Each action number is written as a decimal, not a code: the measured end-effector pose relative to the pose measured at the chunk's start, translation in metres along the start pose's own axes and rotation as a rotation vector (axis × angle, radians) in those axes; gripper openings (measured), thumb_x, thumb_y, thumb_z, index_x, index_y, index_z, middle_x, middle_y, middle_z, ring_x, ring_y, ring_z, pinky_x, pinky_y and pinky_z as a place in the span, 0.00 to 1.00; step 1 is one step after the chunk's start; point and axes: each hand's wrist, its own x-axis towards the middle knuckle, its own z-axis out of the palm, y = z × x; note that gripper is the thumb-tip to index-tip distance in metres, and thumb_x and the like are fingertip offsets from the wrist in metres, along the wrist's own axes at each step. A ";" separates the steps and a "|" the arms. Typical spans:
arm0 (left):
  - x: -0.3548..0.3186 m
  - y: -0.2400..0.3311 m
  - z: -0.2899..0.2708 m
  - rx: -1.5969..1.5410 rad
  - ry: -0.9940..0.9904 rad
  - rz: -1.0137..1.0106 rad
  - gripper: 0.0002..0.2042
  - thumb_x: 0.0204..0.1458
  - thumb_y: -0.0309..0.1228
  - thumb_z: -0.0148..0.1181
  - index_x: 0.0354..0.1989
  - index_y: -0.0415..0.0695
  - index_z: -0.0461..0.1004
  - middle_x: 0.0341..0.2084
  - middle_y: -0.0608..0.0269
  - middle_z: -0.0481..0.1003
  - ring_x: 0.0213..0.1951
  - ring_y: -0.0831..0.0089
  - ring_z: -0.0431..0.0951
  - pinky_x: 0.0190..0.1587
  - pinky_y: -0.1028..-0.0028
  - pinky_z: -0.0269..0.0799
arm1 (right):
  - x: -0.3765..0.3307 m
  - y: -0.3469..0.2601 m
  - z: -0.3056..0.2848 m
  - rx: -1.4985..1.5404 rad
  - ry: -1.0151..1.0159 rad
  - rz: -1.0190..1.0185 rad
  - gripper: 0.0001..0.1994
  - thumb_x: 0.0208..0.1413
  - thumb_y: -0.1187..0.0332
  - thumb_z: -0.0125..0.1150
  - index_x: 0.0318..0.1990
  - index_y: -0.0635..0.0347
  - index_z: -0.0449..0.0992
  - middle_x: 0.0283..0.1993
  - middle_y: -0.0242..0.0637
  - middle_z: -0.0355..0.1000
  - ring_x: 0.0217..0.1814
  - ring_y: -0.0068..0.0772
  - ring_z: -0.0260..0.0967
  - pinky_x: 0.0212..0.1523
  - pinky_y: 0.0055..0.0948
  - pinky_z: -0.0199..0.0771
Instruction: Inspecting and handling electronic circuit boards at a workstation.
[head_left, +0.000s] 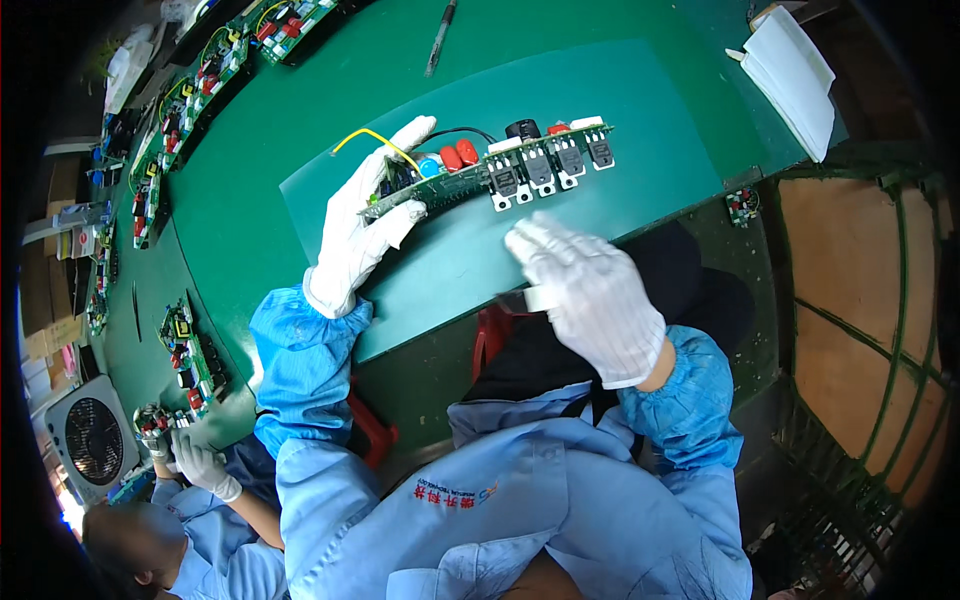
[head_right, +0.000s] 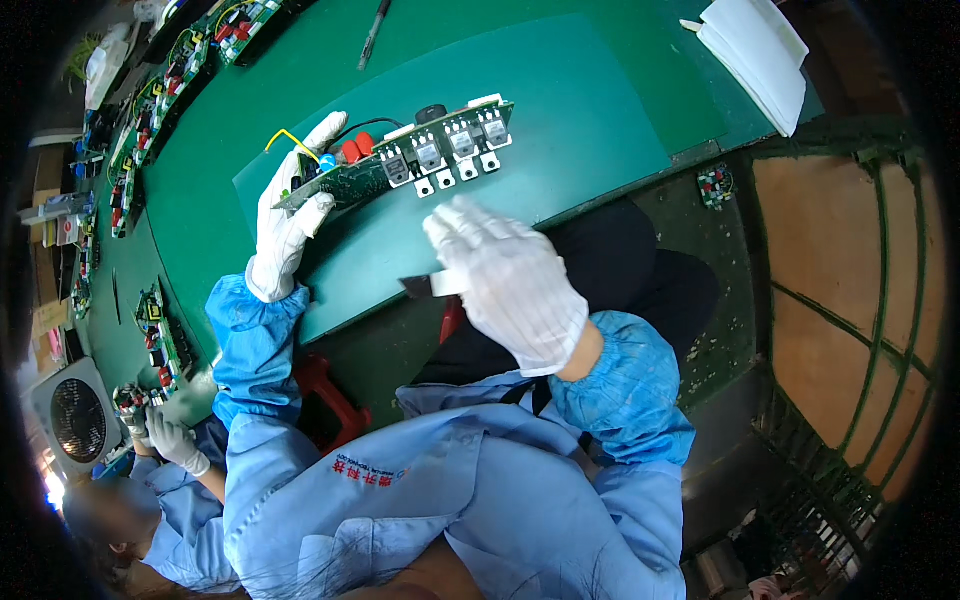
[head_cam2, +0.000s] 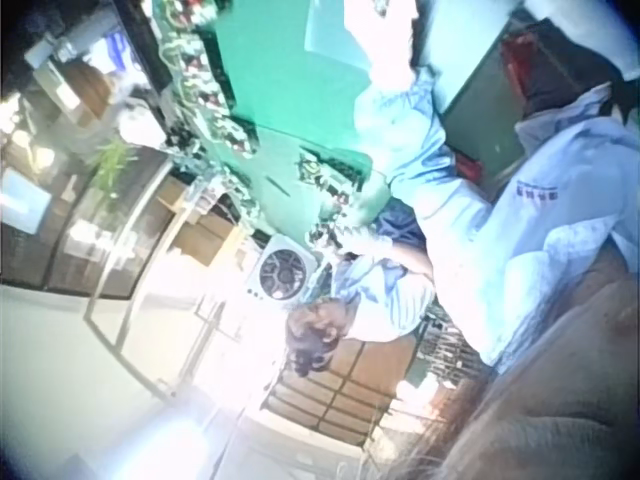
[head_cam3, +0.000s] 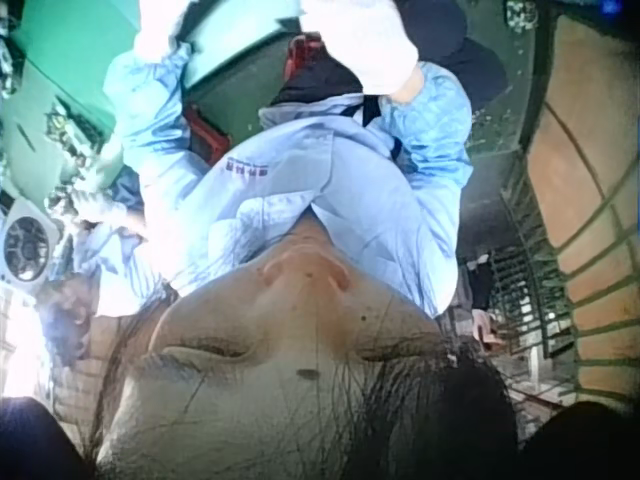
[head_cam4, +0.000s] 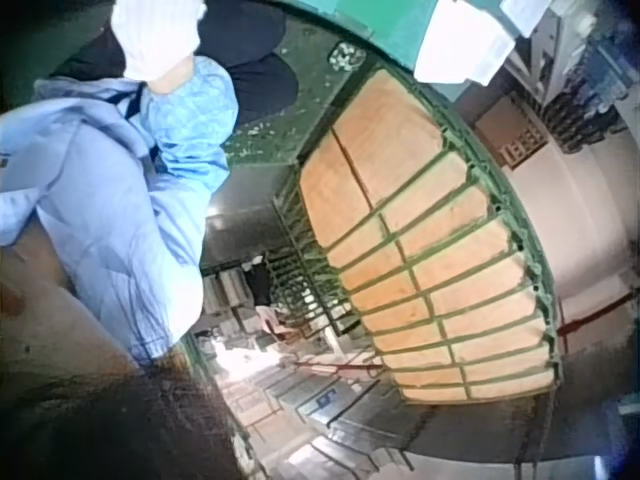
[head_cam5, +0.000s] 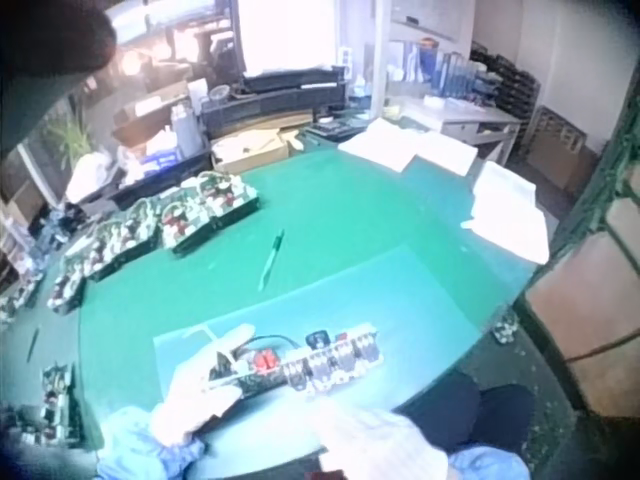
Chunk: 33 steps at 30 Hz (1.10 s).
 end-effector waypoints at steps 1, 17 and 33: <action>0.000 -0.001 0.000 0.014 0.000 0.018 0.30 0.49 0.30 0.58 0.64 0.38 0.63 0.56 0.57 0.70 0.53 0.72 0.71 0.59 0.74 0.62 | 0.000 0.006 -0.003 -0.069 0.038 -0.005 0.18 0.54 0.71 0.51 0.51 0.67 0.74 0.54 0.48 0.73 0.61 0.46 0.67 0.64 0.39 0.64; 0.000 -0.011 0.008 0.060 0.030 0.253 0.32 0.50 0.38 0.64 0.63 0.37 0.63 0.64 0.49 0.61 0.65 0.56 0.62 0.65 0.60 0.60 | 0.003 0.028 -0.001 -0.085 0.054 0.021 0.18 0.55 0.71 0.55 0.53 0.66 0.73 0.54 0.51 0.72 0.61 0.48 0.67 0.63 0.38 0.65; -0.013 -0.006 -0.001 -0.164 0.114 0.206 0.18 0.53 0.32 0.58 0.49 0.33 0.72 0.52 0.51 0.70 0.55 0.64 0.69 0.61 0.66 0.60 | -0.021 0.022 -0.003 0.182 0.373 0.334 0.20 0.50 0.77 0.64 0.52 0.61 0.70 0.42 0.47 0.70 0.42 0.49 0.72 0.42 0.38 0.75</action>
